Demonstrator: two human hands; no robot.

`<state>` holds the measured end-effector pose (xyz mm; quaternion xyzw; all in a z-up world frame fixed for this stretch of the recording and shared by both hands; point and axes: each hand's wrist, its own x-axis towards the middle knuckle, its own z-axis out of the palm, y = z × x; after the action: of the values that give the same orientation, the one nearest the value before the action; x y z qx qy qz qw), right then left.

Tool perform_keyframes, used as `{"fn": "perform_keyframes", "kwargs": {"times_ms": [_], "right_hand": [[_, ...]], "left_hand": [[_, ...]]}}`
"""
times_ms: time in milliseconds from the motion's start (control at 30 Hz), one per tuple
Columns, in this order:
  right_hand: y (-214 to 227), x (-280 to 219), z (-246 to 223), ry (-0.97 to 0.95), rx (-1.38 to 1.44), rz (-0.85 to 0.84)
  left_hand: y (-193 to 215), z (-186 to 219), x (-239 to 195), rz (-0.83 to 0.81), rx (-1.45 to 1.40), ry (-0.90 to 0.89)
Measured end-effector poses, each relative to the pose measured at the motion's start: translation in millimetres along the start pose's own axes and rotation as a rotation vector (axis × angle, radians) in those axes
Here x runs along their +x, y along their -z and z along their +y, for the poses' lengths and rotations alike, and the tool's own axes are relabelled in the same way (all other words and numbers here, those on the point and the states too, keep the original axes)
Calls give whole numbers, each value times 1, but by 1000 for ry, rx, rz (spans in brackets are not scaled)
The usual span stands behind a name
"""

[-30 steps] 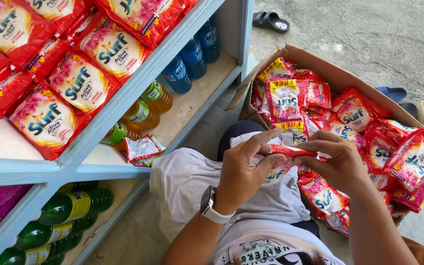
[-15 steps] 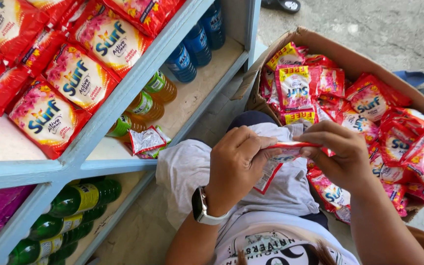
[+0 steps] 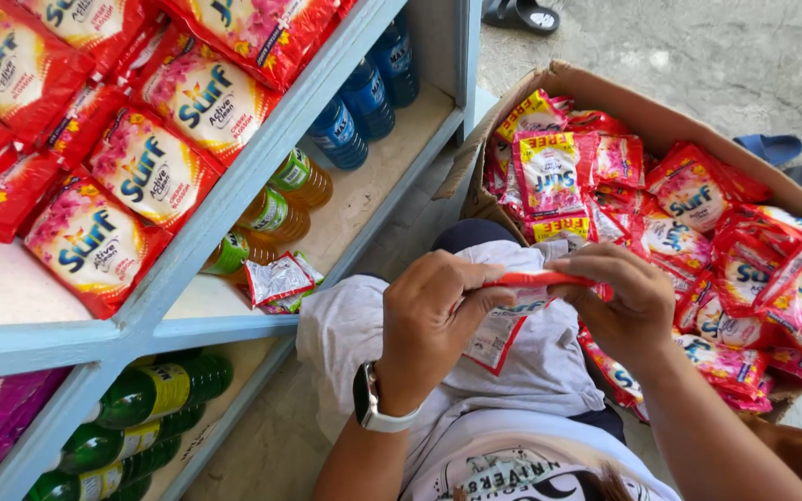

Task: Stocking and organizing detergent sachets from a cardboard box onto store shelves.

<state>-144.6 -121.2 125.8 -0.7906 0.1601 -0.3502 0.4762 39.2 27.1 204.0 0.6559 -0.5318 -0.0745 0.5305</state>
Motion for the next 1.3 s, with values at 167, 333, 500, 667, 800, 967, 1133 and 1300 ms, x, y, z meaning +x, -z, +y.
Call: {"fn": "perform_keyframes", "kwargs": {"times_ms": [167, 333, 500, 667, 800, 967, 1133, 1300], "right_hand": [[-1, 6, -9, 72, -111, -3], [-2, 5, -14, 20, 23, -44], [-6, -1, -10, -52, 178, -37], [-10, 5, -21, 30, 109, -101], [-7, 7, -22, 76, 134, -93], [2, 7, -21, 70, 150, -24], [2, 11, -23, 72, 146, -1], [-1, 11, -15, 129, 207, 27]], "left_hand": [[0, -5, -4, 44, -6, 3], [3, -8, -13, 21, 15, 38], [12, 8, -5, -59, 95, 55], [0, 2, -13, -126, 95, -57], [4, 9, -9, -127, 104, -56], [23, 11, -7, -120, 102, -28], [20, -5, -11, -74, 3, 75], [-4, -32, -28, -371, -359, 284]]}}
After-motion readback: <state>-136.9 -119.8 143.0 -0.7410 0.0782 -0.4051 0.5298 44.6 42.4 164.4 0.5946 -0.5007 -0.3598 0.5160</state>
